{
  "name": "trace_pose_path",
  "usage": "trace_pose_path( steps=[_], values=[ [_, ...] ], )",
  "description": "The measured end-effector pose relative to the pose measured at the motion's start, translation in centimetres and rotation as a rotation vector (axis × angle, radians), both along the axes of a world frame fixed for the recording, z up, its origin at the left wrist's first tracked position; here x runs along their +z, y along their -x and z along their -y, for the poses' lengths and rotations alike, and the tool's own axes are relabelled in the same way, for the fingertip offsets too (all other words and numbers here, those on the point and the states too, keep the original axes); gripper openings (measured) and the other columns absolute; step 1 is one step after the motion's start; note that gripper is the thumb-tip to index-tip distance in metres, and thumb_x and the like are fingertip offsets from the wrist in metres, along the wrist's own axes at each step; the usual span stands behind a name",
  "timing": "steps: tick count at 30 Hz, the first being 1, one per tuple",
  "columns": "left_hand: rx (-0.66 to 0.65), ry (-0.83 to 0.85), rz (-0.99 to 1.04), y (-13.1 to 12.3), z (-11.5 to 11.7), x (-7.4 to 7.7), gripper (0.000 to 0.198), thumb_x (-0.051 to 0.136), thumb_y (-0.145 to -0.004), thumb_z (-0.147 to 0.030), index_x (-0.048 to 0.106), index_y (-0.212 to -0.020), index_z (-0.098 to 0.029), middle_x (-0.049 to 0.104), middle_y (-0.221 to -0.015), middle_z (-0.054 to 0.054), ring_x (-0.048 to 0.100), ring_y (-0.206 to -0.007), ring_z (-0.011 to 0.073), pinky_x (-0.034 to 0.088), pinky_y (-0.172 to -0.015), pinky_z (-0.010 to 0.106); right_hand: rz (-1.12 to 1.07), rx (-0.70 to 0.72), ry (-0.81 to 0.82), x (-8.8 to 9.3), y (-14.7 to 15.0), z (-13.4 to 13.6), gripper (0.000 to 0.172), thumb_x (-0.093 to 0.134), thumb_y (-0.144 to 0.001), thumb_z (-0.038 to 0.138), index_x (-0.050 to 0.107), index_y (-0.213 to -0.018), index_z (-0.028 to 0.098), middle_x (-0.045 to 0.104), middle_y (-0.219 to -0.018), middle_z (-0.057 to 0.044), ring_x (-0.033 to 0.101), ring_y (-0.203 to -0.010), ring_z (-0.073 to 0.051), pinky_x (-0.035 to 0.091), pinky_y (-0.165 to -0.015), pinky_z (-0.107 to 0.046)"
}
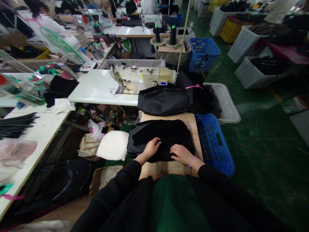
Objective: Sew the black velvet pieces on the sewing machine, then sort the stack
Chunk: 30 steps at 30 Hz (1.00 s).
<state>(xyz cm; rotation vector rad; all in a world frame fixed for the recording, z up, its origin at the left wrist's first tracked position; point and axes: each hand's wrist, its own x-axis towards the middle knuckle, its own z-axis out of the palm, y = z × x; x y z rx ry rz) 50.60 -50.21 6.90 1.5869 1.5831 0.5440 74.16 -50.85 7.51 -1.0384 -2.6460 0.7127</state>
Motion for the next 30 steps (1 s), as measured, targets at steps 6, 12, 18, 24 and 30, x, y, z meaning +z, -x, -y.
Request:
trace_pose_path(
  steps=[6, 12, 18, 24, 30],
  values=[
    [-0.037, -0.049, 0.046, 0.0, 1.1, 0.8, 0.015, 0.049, -0.084, -0.013, 0.06, -0.09, -0.02, 0.066, -0.083, 0.0, 0.062, -0.078, 0.0153, 0.05, -0.077, 0.027, 0.021, -0.061, 0.048, -1.2, 0.2, -0.2, 0.015, 0.059, -0.093, 0.017, 0.07, -0.085, 0.021, 0.072, -0.087, -0.003, 0.065, -0.084, -0.016, 0.049, -0.078, -0.027],
    [-0.246, -0.067, 0.045, -0.4, 2.2, 1.1, 0.014, 0.058, -0.083, -0.017, 0.07, -0.089, -0.02, 0.071, -0.095, 0.004, 0.065, -0.093, 0.019, 0.049, -0.089, 0.03, 0.025, -0.174, 0.043, -1.0, 0.4, -0.9, 0.017, 0.054, -0.096, 0.018, 0.068, -0.089, 0.022, 0.07, -0.081, -0.002, 0.065, -0.075, -0.016, 0.046, -0.069, -0.025],
    [-0.238, -0.095, -0.126, -0.7, 1.8, 1.5, 0.019, 0.053, -0.092, -0.022, 0.069, -0.101, -0.019, 0.072, -0.101, 0.008, 0.067, -0.095, 0.0213, 0.051, -0.089, 0.032, -0.001, -0.288, -0.056, -0.2, 0.8, 0.1, 0.026, 0.039, -0.099, 0.011, 0.064, -0.105, 0.017, 0.067, -0.108, -0.012, 0.059, -0.102, -0.023, 0.041, -0.093, -0.038],
    [-0.266, -0.272, -0.162, 0.7, -2.7, 4.2, 0.029, 0.044, -0.097, -0.02, 0.063, -0.119, -0.022, 0.07, -0.114, 0.006, 0.066, -0.105, 0.0194, 0.05, -0.094, 0.03, 0.025, -0.104, -0.042, -0.2, 0.5, 0.9, 0.012, 0.055, -0.095, 0.018, 0.066, -0.097, 0.019, 0.067, -0.103, -0.008, 0.058, -0.1, -0.022, 0.043, -0.09, -0.035],
    [0.001, -0.23, -0.493, 1.6, -6.3, 4.3, 0.045, 0.06, -0.085, -0.011, 0.056, -0.13, -0.017, 0.064, -0.123, 0.013, 0.059, -0.114, 0.0265, 0.048, -0.097, 0.038, 0.111, 0.026, 0.022, -1.4, 0.4, 0.0, 0.013, 0.058, -0.093, 0.014, 0.07, -0.093, 0.018, 0.07, -0.095, -0.006, 0.06, -0.09, -0.02, 0.048, -0.08, -0.03]
  ],
)
